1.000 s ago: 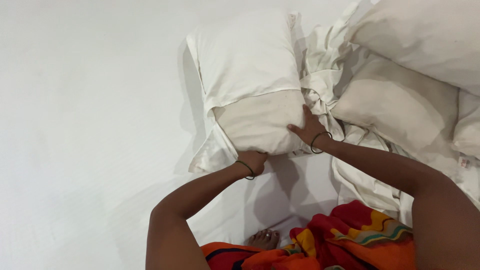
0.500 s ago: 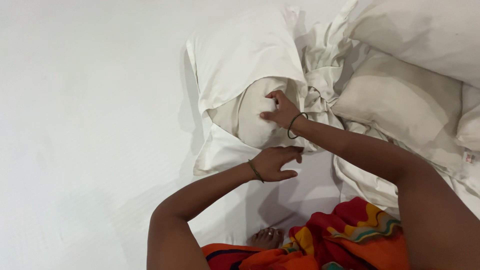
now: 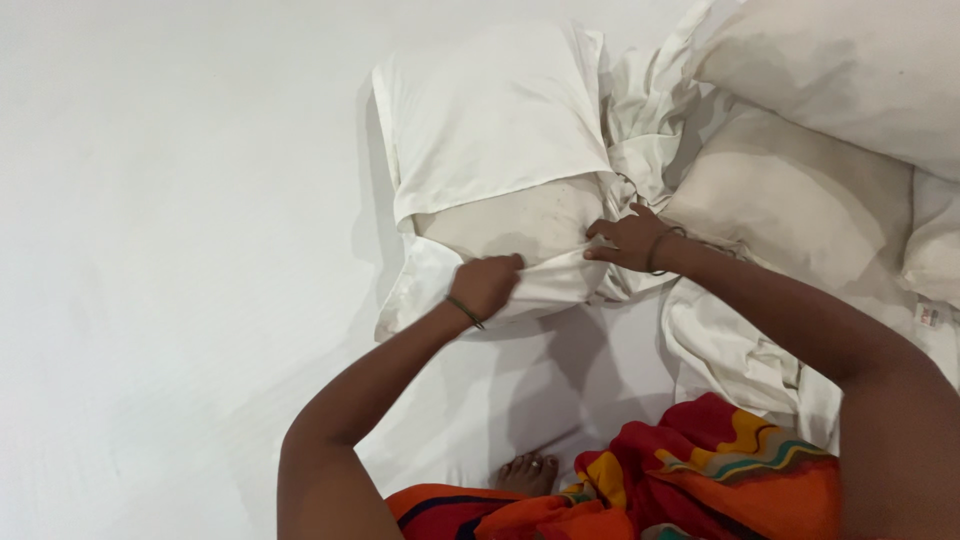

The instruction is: The person places pillows on a bed, then inserts each pillow into a white pillowcase one at a time. They smooth the cases and adjust the pillows, repeating the process for several pillows.

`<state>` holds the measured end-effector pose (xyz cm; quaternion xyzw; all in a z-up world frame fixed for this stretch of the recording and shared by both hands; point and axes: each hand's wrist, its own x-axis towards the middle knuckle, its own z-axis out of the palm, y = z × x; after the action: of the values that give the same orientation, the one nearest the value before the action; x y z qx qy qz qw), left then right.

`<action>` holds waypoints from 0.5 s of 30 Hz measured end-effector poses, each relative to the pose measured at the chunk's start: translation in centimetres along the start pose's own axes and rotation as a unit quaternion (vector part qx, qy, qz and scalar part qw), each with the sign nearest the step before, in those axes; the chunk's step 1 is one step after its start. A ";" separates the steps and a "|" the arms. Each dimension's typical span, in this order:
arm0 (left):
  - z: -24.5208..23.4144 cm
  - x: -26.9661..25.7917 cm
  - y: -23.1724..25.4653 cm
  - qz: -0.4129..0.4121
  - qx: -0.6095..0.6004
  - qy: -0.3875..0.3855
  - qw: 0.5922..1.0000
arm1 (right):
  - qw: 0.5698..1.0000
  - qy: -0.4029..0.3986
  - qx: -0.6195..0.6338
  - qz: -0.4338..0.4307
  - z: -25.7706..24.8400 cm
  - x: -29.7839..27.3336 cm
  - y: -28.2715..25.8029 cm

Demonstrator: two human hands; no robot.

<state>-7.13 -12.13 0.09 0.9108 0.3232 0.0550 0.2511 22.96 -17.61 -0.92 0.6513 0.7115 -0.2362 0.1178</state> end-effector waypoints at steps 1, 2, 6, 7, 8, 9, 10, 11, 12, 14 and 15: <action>-0.4 0.2 -1.2 -0.044 0.021 -0.002 0.999 | 0.999 0.015 0.013 -0.033 -0.1 -0.2 0.7; -1.1 0.2 -2.3 -0.027 0.002 0.076 0.997 | 0.993 0.083 0.017 -0.082 -0.2 -0.4 1.1; -5.0 -0.1 -3.2 -0.011 -0.091 0.280 0.955 | 0.962 0.241 0.068 -0.108 -2.9 -1.3 -0.4; -6.1 -0.1 -2.7 -0.035 -0.112 0.301 0.946 | 0.961 0.251 0.091 -0.073 -4.1 -1.8 -1.3; -7.3 -0.1 -2.3 -0.060 -0.132 0.322 0.936 | 0.950 0.284 0.090 -0.091 -5.6 -2.1 -2.2; -8.5 -0.1 -2.0 -0.090 -0.149 0.315 0.933 | 0.938 0.318 0.089 -0.108 -7.1 -2.3 -2.9; -9.7 -0.1 -1.8 -0.120 -0.164 0.308 0.930 | 0.924 0.351 0.089 -0.126 -8.4 -2.6 -3.7; -10.5 0.0 -1.7 -0.150 -0.179 0.300 0.925 | 0.914 0.367 0.078 -0.153 -9.4 -2.9 -4.4; -10.9 0.1 -1.6 -0.077 -0.193 0.284 0.936 | 0.904 0.383 0.068 -0.179 -10.3 -3.2 -5.0; -10.4 0.7 -1.7 0.070 -0.220 0.246 0.941 | 0.882 0.405 0.064 -0.234 -11.3 -3.6 -6.1; -9.4 1.4 -1.7 0.088 -0.211 0.161 0.960 | 0.870 0.410 0.071 -0.263 -11.3 -3.5 -6.8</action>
<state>-9.42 -6.14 7.27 0.8409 0.2586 0.2902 0.3766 18.32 -15.43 11.70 0.4848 0.8222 -0.0202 -0.2977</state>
